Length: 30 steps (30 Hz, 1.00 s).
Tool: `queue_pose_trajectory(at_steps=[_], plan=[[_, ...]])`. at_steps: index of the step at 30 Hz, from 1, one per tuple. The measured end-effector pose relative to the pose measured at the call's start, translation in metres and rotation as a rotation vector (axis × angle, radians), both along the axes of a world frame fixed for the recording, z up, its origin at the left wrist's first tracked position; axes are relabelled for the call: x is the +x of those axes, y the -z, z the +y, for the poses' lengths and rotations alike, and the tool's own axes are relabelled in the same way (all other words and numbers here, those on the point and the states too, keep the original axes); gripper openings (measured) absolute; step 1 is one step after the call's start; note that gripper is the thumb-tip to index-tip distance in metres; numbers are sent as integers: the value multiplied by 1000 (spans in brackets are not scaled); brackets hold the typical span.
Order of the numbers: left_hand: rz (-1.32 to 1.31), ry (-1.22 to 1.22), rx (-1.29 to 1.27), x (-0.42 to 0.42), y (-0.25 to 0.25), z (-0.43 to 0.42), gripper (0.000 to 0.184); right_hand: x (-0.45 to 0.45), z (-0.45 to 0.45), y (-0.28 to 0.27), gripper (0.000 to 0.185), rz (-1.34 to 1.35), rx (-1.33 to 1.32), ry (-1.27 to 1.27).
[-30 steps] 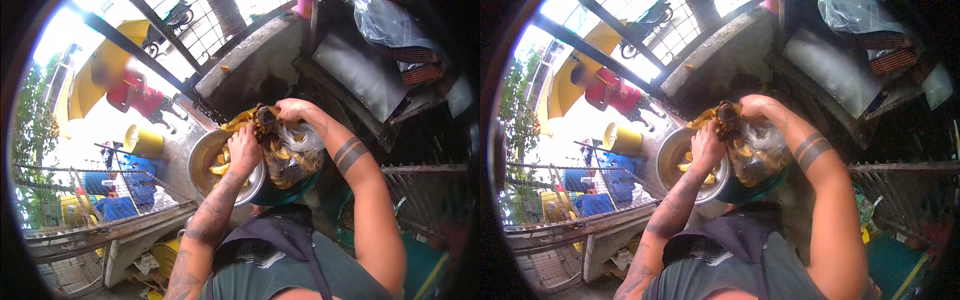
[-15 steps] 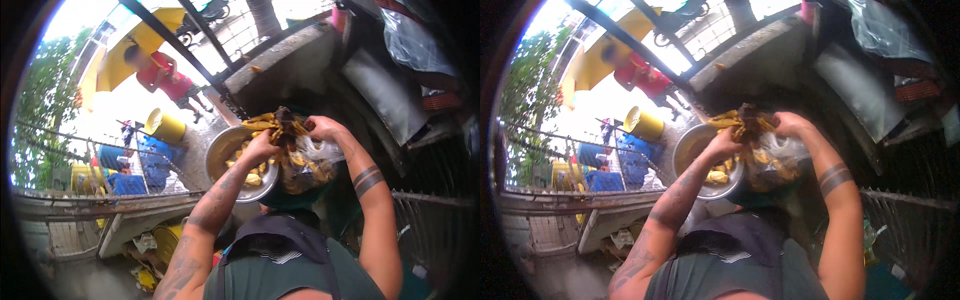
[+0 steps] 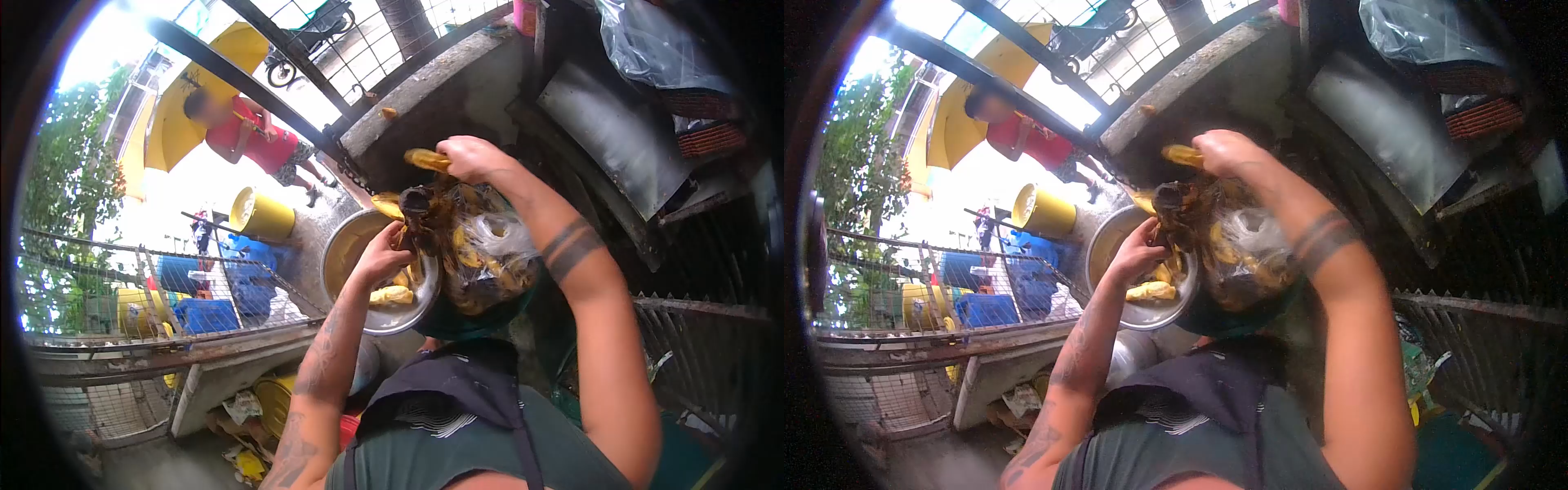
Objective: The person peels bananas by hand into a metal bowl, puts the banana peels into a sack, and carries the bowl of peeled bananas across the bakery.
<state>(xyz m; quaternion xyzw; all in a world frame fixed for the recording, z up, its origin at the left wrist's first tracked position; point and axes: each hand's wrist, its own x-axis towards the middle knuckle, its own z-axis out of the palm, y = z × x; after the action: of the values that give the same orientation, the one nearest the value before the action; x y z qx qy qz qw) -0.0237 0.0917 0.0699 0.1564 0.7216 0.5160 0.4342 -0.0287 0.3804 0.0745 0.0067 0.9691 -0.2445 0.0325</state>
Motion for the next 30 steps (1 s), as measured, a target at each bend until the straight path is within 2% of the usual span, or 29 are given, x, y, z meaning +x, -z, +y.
queue_pose_trajectory(at_steps=[3, 5, 6, 8, 10, 11, 13, 16, 17, 19, 20, 23, 24, 27, 30], plan=[[-106, -56, 134, -7, 17, -8, 66, -21, -29, 9, 32, -119, 286, -12], [-171, -73, 233, -11, 26, -13, 66, -46, -36, 50, 36, -362, 238, -159], [-204, -84, 274, -8, 20, -11, 66, -52, -29, 79, 41, -440, -28, -326], [-206, -100, 322, 0, 1, -2, 65, -48, -23, 86, 41, -396, -192, -188], [-98, -29, 213, 2, -6, 3, 64, -32, -25, 52, 35, -384, -248, -66], [-47, 9, 157, 2, -7, 4, 63, -38, -14, 78, 33, -75, -217, -10], [-198, 8, 263, -6, 5, 5, 56, -14, -18, 35, 32, 90, -629, 224], [-289, -9, 376, -16, 38, 8, 55, 36, -42, -50, 44, -455, -776, 318], [-249, 17, 342, -14, 34, 10, 54, 51, -59, -55, 57, -366, -720, 291], [-173, 82, 268, -8, 21, 14, 53, 64, -75, -26, 59, 48, -370, 265], [-35, 100, 284, -6, 21, 18, 52, 65, -86, -30, 62, 3, -394, 403], [450, 190, -116, 6, -25, 31, 55, 66, -104, -17, 64, 156, -346, 529], [608, 127, -72, 6, -13, 30, 52, 69, -107, -20, 67, 160, -363, 523], [827, 142, 17, 4, -4, 28, 44, 73, -111, -21, 67, 177, -337, 545], [821, 89, -38, 6, 1, 29, 40, 75, -112, -23, 65, 193, -349, 536]])
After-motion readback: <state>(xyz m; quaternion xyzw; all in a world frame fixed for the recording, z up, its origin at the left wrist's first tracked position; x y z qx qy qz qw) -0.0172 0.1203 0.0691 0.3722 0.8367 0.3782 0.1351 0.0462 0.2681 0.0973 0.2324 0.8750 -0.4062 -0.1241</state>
